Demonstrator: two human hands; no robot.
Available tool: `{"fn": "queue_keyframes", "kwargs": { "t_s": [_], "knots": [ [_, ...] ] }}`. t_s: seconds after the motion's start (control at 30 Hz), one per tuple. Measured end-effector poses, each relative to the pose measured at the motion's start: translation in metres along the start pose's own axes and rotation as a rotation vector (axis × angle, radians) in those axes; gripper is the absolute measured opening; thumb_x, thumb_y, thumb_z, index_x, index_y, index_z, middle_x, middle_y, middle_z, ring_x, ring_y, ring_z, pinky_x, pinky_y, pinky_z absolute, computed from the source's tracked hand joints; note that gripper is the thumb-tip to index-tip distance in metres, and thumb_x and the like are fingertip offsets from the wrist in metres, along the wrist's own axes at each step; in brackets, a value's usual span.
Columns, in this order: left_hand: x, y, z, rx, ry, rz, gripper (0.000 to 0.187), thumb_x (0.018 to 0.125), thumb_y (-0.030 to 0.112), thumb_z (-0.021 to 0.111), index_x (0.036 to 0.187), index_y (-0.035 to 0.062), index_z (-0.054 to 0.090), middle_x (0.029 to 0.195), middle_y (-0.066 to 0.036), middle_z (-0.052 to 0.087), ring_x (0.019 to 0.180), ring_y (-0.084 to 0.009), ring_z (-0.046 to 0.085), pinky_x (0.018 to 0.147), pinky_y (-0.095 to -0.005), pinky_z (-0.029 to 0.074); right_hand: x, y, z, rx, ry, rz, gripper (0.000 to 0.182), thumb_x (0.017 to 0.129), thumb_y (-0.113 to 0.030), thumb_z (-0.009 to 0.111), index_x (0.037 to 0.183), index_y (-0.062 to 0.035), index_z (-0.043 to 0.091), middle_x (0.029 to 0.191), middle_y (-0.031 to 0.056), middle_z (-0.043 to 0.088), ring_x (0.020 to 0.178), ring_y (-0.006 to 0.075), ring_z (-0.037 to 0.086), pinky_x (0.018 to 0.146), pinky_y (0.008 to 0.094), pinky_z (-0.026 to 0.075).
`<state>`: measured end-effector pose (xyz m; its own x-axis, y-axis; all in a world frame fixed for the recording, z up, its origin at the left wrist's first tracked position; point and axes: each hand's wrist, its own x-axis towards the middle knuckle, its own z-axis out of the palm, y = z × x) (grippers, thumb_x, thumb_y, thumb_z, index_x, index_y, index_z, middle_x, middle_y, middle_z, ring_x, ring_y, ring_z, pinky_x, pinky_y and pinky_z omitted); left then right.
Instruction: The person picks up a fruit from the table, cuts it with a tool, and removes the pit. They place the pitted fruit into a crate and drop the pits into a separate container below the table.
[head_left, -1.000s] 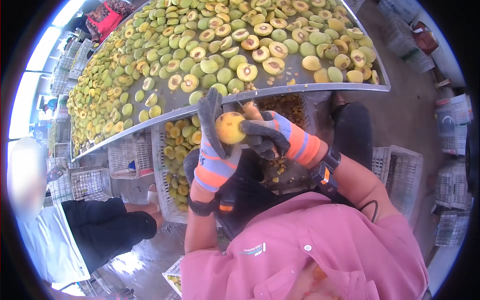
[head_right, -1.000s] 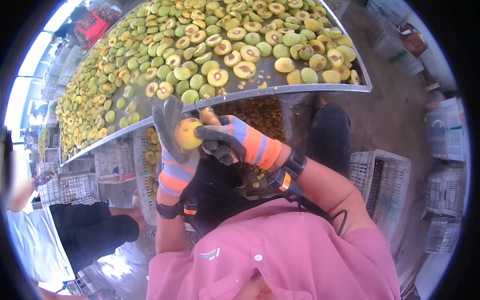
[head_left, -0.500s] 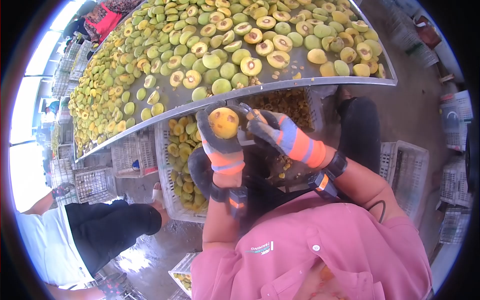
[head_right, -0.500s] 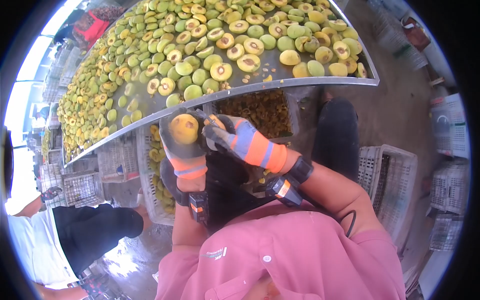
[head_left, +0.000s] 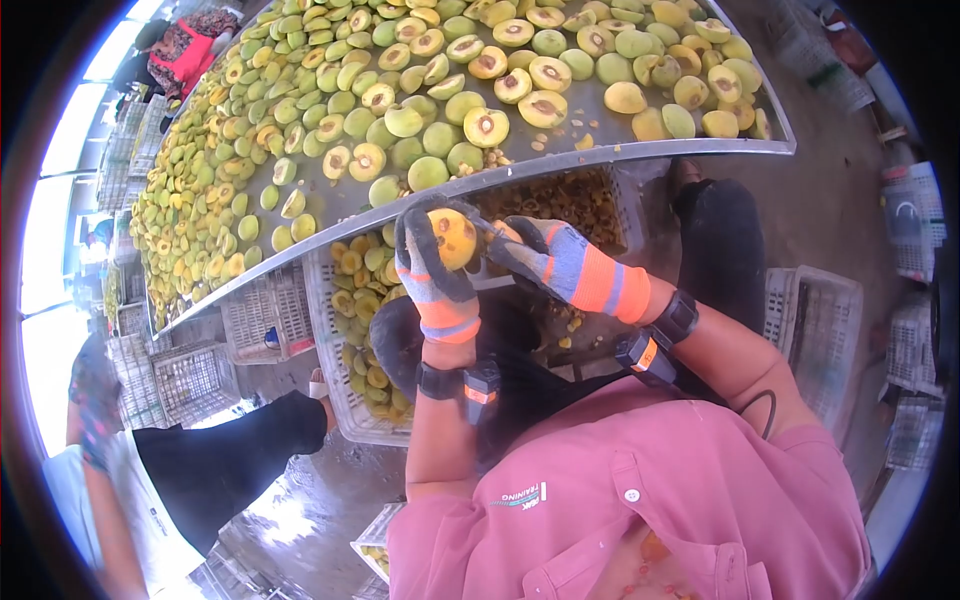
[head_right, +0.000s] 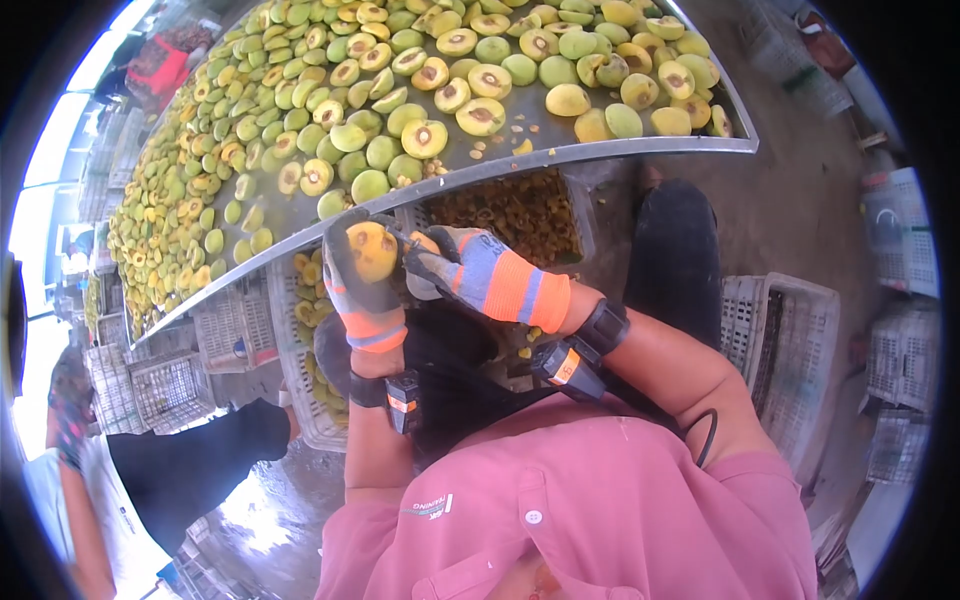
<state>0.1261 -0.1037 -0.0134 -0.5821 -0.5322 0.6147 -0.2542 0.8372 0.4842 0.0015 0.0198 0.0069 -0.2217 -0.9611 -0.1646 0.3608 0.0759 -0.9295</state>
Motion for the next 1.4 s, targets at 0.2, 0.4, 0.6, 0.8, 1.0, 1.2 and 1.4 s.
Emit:
{"fn": "queue_keyframes", "kwargs": {
  "t_s": [0.2,0.4,0.6,0.8,1.0,1.2,1.4],
  "knots": [
    [0.014,0.034,0.004,-0.728,0.130,-0.633,0.024,0.092,0.008,0.052,0.113,-0.0025,0.055,0.099,-0.010,0.062,0.088,-0.0186,0.060,0.077,-0.0296,0.049,-0.001,0.000,0.002,-0.076,0.062,-0.001,0.018,0.096,-0.014,0.053,0.102,0.0013,0.060,0.086,0.0017,0.063,0.077,0.0063,0.048,0.069,0.0253,0.046],
    [0.015,0.038,0.014,-0.523,0.212,-0.523,0.021,0.095,0.013,0.051,0.106,-0.0023,0.059,0.094,-0.008,0.064,0.085,-0.0159,0.060,0.076,-0.0273,0.048,-0.001,0.007,-0.002,-0.152,0.077,-0.030,0.018,0.095,-0.015,0.054,0.101,0.0013,0.061,0.084,0.0015,0.063,0.077,0.0063,0.047,0.069,0.0262,0.045],
    [0.015,0.024,0.011,0.031,0.039,-0.106,0.024,0.087,0.004,0.054,0.111,-0.0010,0.055,0.101,-0.012,0.060,0.090,-0.0224,0.061,0.078,-0.0312,0.049,0.000,0.004,-0.009,-0.046,0.082,0.007,0.022,0.095,-0.019,0.055,0.106,-0.0013,0.060,0.084,-0.0023,0.058,0.075,0.0034,0.046,0.064,0.0214,0.041],
    [0.016,0.025,0.014,-0.289,-0.043,-0.308,0.038,0.076,-0.001,0.064,0.113,0.0018,0.055,0.104,-0.013,0.059,0.090,-0.0241,0.060,0.078,-0.0344,0.049,-0.003,-0.006,-0.008,0.025,0.063,0.070,0.019,0.094,-0.016,0.056,0.104,-0.0001,0.061,0.085,-0.0022,0.060,0.076,0.0033,0.047,0.065,0.0220,0.043],
    [0.014,0.027,0.023,-0.547,0.058,-0.489,0.031,0.080,0.003,0.063,0.110,0.0002,0.058,0.098,-0.011,0.062,0.086,-0.0215,0.061,0.074,-0.0331,0.050,0.000,0.007,-0.013,-0.065,0.084,0.044,0.018,0.094,-0.013,0.057,0.103,0.0016,0.061,0.088,0.0007,0.063,0.081,0.0048,0.050,0.071,0.0238,0.047],
    [0.021,0.043,0.028,-0.500,0.132,-0.496,0.012,0.087,0.002,0.057,0.099,-0.0013,0.059,0.089,-0.008,0.064,0.079,-0.0133,0.059,0.071,-0.0268,0.050,0.002,0.023,-0.015,-0.099,0.090,-0.035,0.021,0.090,-0.017,0.061,0.103,-0.0006,0.061,0.087,0.0069,0.065,0.079,0.0102,0.054,0.072,0.0278,0.047],
    [0.018,0.032,0.025,-0.856,0.063,-0.794,0.020,0.085,0.002,0.060,0.105,-0.0010,0.060,0.098,-0.010,0.063,0.082,-0.0171,0.060,0.073,-0.0282,0.050,0.003,0.020,-0.019,-0.538,0.119,-0.131,0.026,0.083,-0.021,0.064,0.103,-0.0036,0.061,0.089,0.0171,0.066,0.076,0.0295,0.060,0.073,0.0342,0.048]
  ]
}}
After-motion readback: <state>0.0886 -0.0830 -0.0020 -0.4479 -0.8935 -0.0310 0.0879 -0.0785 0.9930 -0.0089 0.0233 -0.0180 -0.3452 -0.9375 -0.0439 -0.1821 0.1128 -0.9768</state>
